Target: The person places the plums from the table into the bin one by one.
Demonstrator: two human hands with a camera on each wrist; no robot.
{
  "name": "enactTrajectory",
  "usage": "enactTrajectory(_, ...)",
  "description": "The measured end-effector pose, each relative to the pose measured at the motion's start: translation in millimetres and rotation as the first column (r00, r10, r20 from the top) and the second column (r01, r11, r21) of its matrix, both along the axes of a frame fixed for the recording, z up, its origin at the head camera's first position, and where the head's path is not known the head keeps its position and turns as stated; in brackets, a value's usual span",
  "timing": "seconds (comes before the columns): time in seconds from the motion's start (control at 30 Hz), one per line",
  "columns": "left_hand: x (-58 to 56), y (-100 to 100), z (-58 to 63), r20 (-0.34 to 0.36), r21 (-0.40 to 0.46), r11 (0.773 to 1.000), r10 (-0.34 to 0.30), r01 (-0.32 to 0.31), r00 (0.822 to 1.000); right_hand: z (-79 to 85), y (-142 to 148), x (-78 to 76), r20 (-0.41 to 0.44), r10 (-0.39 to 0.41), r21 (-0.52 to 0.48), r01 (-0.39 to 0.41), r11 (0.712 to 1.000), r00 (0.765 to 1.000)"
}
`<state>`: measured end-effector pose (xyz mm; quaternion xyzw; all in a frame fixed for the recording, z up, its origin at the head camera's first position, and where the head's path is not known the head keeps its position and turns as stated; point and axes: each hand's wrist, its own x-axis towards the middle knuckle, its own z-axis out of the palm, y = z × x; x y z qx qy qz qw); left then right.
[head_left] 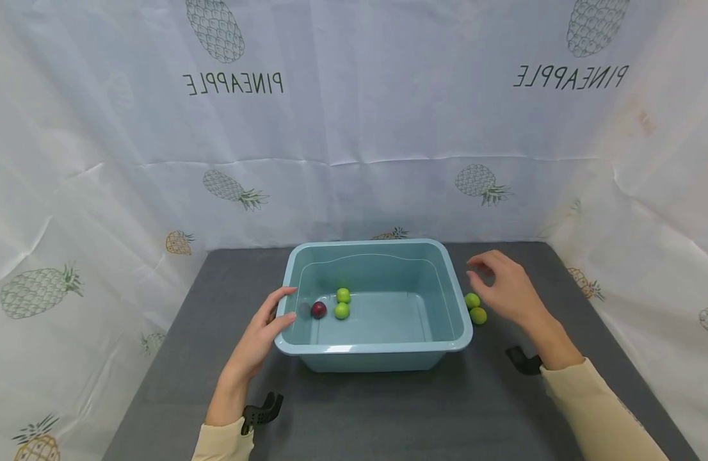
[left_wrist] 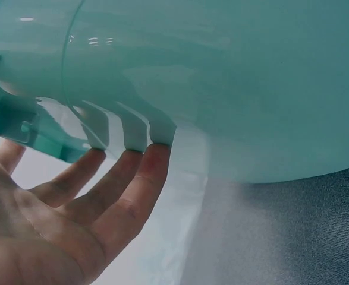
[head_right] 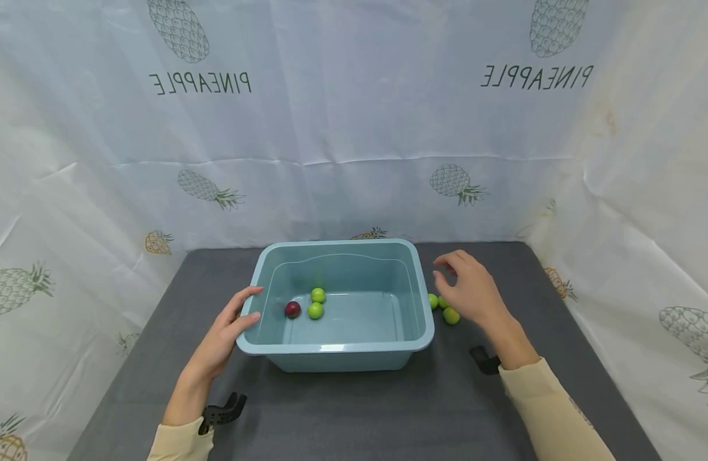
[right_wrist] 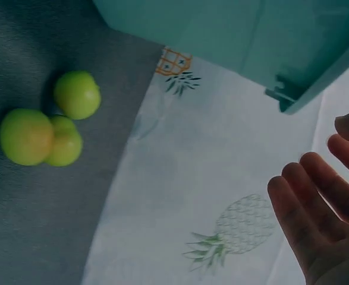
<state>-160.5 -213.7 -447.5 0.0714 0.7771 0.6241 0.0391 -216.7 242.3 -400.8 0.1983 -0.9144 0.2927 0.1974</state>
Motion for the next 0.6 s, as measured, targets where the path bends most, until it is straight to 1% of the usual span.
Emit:
enactTrajectory(0.27,-0.6,0.2,-1.2,0.002,-0.005,1.000,0.007,-0.007,1.000,-32.9,11.3,0.0,0.003,-0.038,-0.092,0.038,0.995,0.999)
enactTrajectory(0.33,-0.8,0.5,-1.4,0.002,-0.003,1.000,0.008,-0.007,1.000,-41.2,14.3,0.5,0.016,-0.051,-0.106,0.052,0.993,0.999)
enactTrajectory(0.47,-0.8,0.9,-1.6,0.004,-0.006,1.000,0.012,-0.012,1.000,-56.1,20.3,1.1,0.083,-0.068,-0.137,0.079,0.987,0.994)
enactTrajectory(0.6,-0.2,0.8,-1.5,0.002,-0.007,1.000,0.012,-0.012,1.000,-66.6,26.0,1.6,0.176,-0.088,-0.170,0.118,0.978,0.980)
